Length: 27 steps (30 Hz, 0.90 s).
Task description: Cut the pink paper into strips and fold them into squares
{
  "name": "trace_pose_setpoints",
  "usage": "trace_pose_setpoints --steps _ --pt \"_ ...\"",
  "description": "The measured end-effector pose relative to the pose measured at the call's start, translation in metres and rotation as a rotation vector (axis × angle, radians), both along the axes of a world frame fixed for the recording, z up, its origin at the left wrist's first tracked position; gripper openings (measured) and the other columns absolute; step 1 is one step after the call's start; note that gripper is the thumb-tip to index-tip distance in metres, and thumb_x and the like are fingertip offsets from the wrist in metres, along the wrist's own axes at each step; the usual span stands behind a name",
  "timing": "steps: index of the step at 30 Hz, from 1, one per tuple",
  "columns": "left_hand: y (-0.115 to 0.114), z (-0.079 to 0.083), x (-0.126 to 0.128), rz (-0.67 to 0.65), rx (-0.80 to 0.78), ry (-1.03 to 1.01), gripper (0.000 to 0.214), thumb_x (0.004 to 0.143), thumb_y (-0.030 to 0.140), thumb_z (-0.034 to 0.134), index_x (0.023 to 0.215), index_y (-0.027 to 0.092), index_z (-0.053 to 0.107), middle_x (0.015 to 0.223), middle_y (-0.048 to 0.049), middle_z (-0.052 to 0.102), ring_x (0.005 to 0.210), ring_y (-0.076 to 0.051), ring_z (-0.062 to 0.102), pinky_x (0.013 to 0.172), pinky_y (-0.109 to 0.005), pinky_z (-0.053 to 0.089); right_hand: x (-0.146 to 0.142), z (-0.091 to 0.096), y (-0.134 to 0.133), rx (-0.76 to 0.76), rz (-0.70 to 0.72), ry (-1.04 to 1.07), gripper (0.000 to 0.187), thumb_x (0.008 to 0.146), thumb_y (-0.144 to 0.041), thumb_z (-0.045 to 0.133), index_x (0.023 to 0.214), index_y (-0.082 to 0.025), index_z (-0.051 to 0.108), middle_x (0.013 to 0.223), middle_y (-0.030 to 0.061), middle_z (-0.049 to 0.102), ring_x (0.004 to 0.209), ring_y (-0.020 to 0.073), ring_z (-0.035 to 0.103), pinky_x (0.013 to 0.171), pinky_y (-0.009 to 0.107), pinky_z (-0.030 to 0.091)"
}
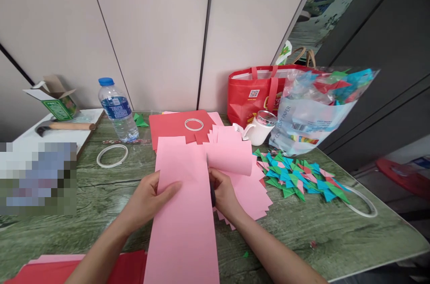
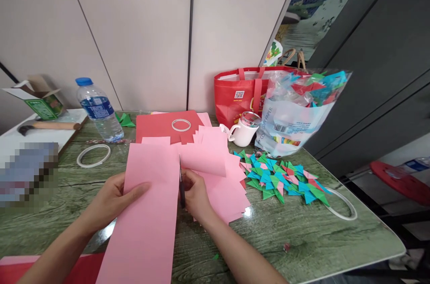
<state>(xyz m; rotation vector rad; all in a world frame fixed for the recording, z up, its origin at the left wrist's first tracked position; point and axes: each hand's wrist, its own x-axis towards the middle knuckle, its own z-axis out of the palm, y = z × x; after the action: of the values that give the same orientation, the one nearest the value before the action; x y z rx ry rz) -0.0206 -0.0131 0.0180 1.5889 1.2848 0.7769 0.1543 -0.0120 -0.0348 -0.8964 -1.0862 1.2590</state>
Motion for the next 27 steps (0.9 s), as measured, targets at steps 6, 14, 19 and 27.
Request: trace_pose_setpoints --steps 6,14,19,27 --pt "0.0017 -0.0008 -0.0026 -0.013 0.001 -0.01 0.032 0.073 0.043 0.054 0.076 0.012 0.059 0.071 -0.0046 0.063 0.059 -0.017 0.057 0.048 -0.025 0.045 0.0015 0.0017 0.0019 -0.011 -0.021 -0.073 0.014 0.053 -0.009 0.061 0.064 -0.016 0.059 0.058 -0.0034 0.062 0.053 0.0111 0.051 0.049 0.021 0.039" --pt "0.0012 0.0004 -0.0015 -0.011 -0.017 -0.016 0.031 0.072 0.044 0.055 0.077 0.013 0.059 0.073 -0.0056 0.065 0.061 -0.018 0.059 0.049 -0.025 0.046 0.0005 0.0041 0.0005 -0.001 -0.027 -0.062 0.01 0.054 -0.013 0.064 0.061 -0.017 0.058 0.057 -0.0033 0.062 0.054 0.0121 0.053 0.052 0.022 0.043" --pt "0.0002 0.0 0.0003 0.002 0.004 -0.015 0.028 0.071 0.041 0.056 0.072 0.014 0.06 0.068 -0.0037 0.062 0.058 -0.016 0.055 0.046 -0.023 0.044 0.0001 0.0027 -0.0004 0.014 -0.032 -0.087 0.012 0.056 -0.02 0.068 0.065 -0.017 0.061 0.061 -0.0012 0.065 0.055 0.0138 0.055 0.053 0.024 0.045" --pt "-0.001 -0.0006 0.0018 0.008 0.001 -0.014 0.027 0.071 0.042 0.056 0.071 0.014 0.059 0.069 -0.0037 0.061 0.059 -0.017 0.055 0.046 -0.023 0.044 0.0 -0.004 0.0004 0.023 0.002 -0.044 0.017 0.058 -0.021 0.069 0.073 -0.017 0.062 0.071 0.0009 0.068 0.062 0.0165 0.06 0.059 0.027 0.049"
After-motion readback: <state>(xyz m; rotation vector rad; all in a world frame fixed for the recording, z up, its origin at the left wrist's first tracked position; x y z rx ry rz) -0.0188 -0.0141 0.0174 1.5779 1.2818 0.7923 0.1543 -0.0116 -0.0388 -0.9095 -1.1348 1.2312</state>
